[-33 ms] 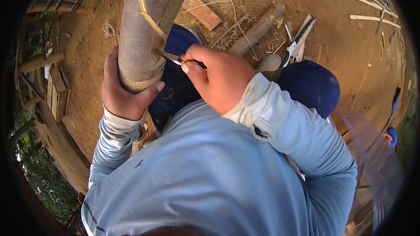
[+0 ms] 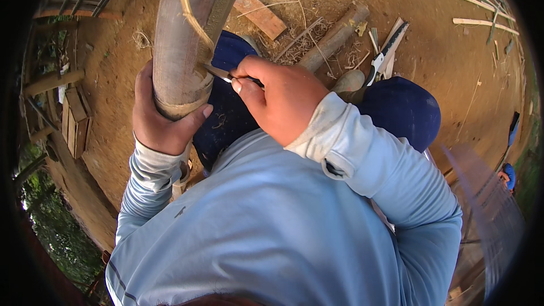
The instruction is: The person is seated on the ground, holding a long bamboo pole between their legs. They use a knife to scrape and carve the surface of the bamboo, removing thin strips of material. The person rotates the pole to work on different sections.
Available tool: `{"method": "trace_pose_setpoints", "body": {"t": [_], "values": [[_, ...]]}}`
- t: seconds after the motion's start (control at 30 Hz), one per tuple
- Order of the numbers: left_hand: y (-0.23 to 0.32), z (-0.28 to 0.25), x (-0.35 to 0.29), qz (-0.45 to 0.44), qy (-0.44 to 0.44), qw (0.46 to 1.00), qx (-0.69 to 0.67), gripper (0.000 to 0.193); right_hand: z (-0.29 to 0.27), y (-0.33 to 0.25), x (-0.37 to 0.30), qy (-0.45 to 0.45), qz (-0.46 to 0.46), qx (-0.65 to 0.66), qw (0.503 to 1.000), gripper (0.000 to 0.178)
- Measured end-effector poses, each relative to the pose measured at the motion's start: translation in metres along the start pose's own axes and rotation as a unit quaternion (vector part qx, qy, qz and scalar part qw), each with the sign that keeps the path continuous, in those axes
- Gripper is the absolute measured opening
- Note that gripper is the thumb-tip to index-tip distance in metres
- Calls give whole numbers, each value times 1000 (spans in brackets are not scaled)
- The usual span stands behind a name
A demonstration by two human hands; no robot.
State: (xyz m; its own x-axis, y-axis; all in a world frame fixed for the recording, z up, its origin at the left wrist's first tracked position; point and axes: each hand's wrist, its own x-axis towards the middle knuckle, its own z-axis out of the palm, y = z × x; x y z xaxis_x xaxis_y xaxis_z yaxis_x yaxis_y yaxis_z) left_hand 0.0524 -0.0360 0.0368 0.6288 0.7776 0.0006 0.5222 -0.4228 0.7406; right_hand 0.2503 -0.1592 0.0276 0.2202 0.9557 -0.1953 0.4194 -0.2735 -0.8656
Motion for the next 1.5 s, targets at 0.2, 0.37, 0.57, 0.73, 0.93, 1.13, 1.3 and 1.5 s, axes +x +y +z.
{"method": "trace_pose_setpoints", "body": {"t": [0.2, 0.37, 0.57, 0.73, 0.93, 1.13, 1.3, 1.5], "values": [[-6, -2, 1, 9, 6, 1000, 14, 96, -1, 8, 6, -11, -40, 18, 999, 24], [-7, -5, 6, 34, -16, 999, 17, 98, -20, 24, -19, -37, 1, 199, 979, 34], [5, -1, 4, -14, -23, 999, -23, 94, -17, 34, -32, -22, 42, 121, 992, 39], [6, 5, 3, 6, -1, 1000, 2, 96, -4, 21, -19, 39, -115, 58, 991, 20], [14, 6, -7, 6, 14, 1000, 25, 97, -15, 3, -10, -20, -37, 10, 999, 17], [8, 11, -8, 26, 35, 998, 47, 99, -4, 13, -7, 12, -69, 14, 997, 15], [0, 8, -1, 37, 38, 996, 71, 98, -2, 15, 4, 6, -59, -1, 998, 16], [-3, 5, 1, 38, 34, 997, 59, 98, 4, 12, 14, 3, -76, -17, 997, 17]]}}
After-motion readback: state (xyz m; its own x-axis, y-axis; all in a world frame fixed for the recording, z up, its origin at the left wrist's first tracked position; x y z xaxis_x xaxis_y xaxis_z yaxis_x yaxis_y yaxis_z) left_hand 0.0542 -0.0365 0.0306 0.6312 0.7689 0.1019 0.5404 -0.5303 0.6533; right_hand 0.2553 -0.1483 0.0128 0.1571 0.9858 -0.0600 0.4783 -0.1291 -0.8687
